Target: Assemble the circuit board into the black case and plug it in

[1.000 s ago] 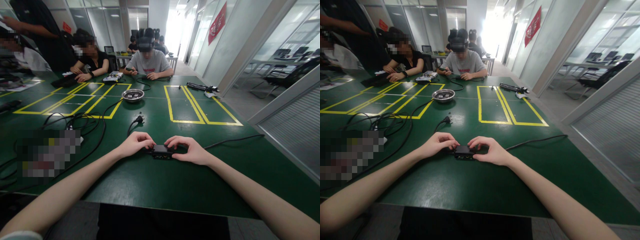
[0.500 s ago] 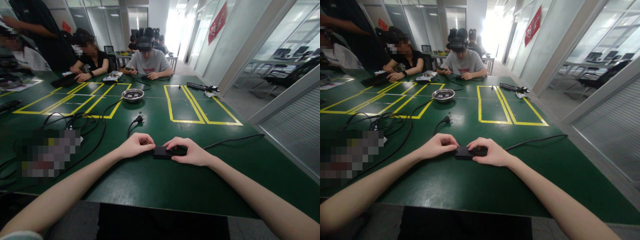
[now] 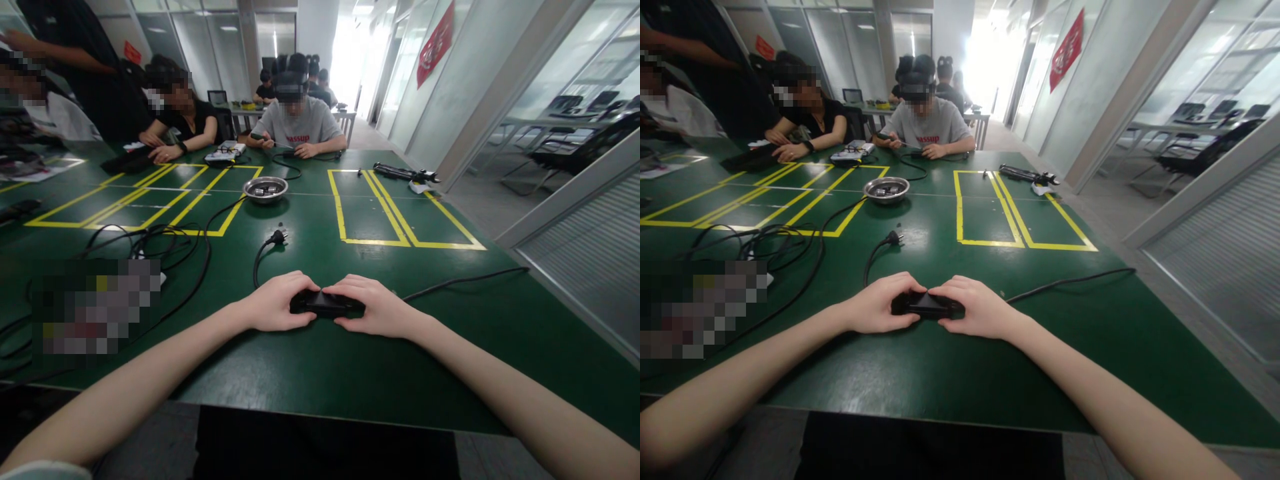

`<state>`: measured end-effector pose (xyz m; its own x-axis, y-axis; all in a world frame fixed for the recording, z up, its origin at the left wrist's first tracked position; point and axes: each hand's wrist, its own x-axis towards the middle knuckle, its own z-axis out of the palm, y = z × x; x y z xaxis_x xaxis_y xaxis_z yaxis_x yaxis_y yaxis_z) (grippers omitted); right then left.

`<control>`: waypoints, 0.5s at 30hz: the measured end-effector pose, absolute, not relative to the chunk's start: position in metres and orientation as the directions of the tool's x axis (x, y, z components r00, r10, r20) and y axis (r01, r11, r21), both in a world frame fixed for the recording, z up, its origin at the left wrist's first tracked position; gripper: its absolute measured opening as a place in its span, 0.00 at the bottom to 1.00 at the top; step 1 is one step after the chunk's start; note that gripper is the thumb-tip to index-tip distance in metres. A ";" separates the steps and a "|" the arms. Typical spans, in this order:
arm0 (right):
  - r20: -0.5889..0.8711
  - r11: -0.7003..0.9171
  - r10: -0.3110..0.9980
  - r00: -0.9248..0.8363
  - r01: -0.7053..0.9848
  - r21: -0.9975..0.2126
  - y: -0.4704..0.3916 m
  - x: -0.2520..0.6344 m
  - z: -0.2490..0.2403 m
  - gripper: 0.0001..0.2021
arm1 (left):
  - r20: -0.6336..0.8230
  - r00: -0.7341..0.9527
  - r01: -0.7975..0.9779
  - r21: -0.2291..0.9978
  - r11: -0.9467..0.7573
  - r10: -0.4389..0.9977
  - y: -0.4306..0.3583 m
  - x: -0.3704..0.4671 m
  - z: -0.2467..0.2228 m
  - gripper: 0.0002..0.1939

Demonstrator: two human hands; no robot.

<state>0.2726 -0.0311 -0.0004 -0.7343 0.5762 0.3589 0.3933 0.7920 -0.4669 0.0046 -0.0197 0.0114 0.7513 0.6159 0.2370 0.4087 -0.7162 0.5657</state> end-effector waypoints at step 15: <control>0.352 0.840 0.538 -0.766 0.447 -0.308 -0.033 0.267 -0.004 0.22 | 0.268 0.723 0.509 0.418 -0.753 0.637 -0.026 0.017 0.008 0.12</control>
